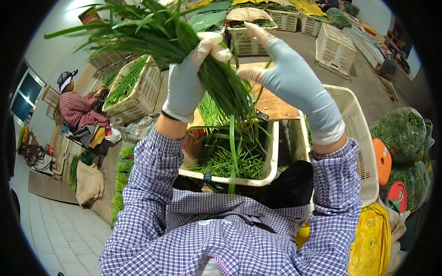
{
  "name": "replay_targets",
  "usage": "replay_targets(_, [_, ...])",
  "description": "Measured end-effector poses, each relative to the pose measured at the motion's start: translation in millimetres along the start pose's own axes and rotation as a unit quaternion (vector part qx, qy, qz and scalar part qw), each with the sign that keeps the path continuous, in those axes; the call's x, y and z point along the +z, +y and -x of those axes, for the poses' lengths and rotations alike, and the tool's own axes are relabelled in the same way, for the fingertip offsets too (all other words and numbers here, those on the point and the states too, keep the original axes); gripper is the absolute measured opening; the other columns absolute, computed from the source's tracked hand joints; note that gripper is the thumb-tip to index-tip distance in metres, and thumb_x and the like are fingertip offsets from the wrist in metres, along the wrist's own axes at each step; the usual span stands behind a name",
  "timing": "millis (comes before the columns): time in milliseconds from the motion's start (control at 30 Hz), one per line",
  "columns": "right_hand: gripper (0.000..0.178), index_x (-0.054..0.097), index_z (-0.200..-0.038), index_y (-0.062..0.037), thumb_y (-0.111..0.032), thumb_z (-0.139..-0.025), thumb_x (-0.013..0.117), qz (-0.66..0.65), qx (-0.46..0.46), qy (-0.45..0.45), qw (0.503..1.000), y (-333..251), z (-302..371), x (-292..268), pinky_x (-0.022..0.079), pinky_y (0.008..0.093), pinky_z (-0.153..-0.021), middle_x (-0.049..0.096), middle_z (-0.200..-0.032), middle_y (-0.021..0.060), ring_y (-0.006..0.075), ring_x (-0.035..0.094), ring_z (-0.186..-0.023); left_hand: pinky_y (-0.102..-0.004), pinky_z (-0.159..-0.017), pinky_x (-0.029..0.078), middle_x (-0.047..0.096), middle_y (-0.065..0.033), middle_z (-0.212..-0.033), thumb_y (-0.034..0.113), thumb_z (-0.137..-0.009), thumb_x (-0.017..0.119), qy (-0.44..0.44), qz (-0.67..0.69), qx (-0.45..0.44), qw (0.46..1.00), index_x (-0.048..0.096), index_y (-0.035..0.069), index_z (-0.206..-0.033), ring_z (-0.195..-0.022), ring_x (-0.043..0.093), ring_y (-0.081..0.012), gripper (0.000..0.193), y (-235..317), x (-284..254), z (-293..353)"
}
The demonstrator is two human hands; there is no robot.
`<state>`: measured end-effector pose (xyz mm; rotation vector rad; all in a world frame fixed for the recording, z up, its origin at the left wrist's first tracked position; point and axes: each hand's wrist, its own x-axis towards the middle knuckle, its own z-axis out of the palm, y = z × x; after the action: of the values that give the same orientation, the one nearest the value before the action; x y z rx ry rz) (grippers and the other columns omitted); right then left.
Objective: The person sits on the floor and repeatedly picks up bunches of green onions from a white basket. They align the stems, remove stray pieces, and place the sorted bunches onto a wooden board. A knife rests on the board, but the person handles the vegetables by hand.
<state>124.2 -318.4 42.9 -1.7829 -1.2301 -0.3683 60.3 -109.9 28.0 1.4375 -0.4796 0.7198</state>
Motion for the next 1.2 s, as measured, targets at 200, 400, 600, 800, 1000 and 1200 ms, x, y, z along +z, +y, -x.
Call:
replay_targets(200, [0.083,0.048,-0.142,-0.0025,-0.037,-0.075,0.083,0.094,0.119,-0.068,0.986,31,-46,-7,0.040,0.0394,-0.110,0.053,-0.138,0.0254,0.0381,0.050,-0.130,-0.0281,-0.079,0.055,0.073,-0.0058,-0.096,0.022,-0.097,0.063,-0.080,-0.030,-0.016,0.996,0.072,0.001,-0.103,-0.087,0.068,-0.0127,0.024,-48,40,-70])
replay_targets(400, [0.071,0.052,-0.134,-0.0019,-0.029,-0.077,0.085,0.090,0.111,0.043,0.989,175,-38,7,0.047,0.0379,-0.101,0.064,-0.124,0.0164,0.0272,0.061,-0.116,-0.0320,-0.087,0.051,0.072,-0.0031,-0.102,0.026,-0.088,0.075,-0.138,-0.014,-0.076,0.987,0.070,0.008,-0.113,-0.095,0.065,-0.0160,0.031,-162,58,-105])
replay_targets(600, [0.056,0.057,-0.125,0.0025,-0.022,-0.082,0.081,-0.014,0.180,0.013,0.983,257,3,36,0.051,0.0331,-0.092,0.067,-0.116,0.0118,0.0197,0.063,-0.107,-0.0307,-0.088,0.050,0.072,-0.0042,-0.110,0.018,-0.083,0.079,-0.160,0.025,-0.151,0.975,0.067,0.008,-0.122,-0.097,0.063,-0.0137,0.042,-239,74,-104])
replay_targets(800, [0.039,0.065,-0.111,0.0052,-0.021,-0.083,0.077,-0.035,0.268,0.014,0.963,239,-21,31,0.054,0.0324,-0.081,0.073,-0.100,0.0113,0.0181,0.067,-0.092,-0.0303,-0.079,0.052,0.071,-0.0040,-0.099,0.035,-0.081,0.081,-0.179,-0.121,-0.202,0.955,0.071,0.005,-0.113,-0.089,0.063,-0.0131,0.045,-221,79,-120])
replay_targets(1000, [0.036,0.067,-0.111,0.0013,-0.023,-0.085,0.075,-0.017,0.100,-0.145,0.984,177,-52,19,0.054,0.0326,-0.083,0.073,-0.099,0.0117,0.0209,0.068,-0.091,-0.0277,-0.078,0.053,0.069,-0.0039,-0.093,0.026,-0.086,0.074,-0.171,-0.102,-0.104,0.974,0.072,0.004,-0.108,-0.083,0.065,-0.0132,0.031,-132,44,-94])
replay_targets(1200, [0.043,0.063,-0.126,0.0014,-0.025,-0.093,0.067,-0.100,0.097,-0.033,0.990,72,-23,-30,0.048,0.0318,-0.097,0.067,-0.123,0.0142,0.0226,0.064,-0.111,-0.0343,-0.095,0.055,0.070,-0.0177,-0.115,0.021,-0.099,0.055,-0.010,0.135,-0.180,0.974,0.058,-0.004,-0.127,-0.101,0.069,-0.0244,0.038,-34,-18,-28])
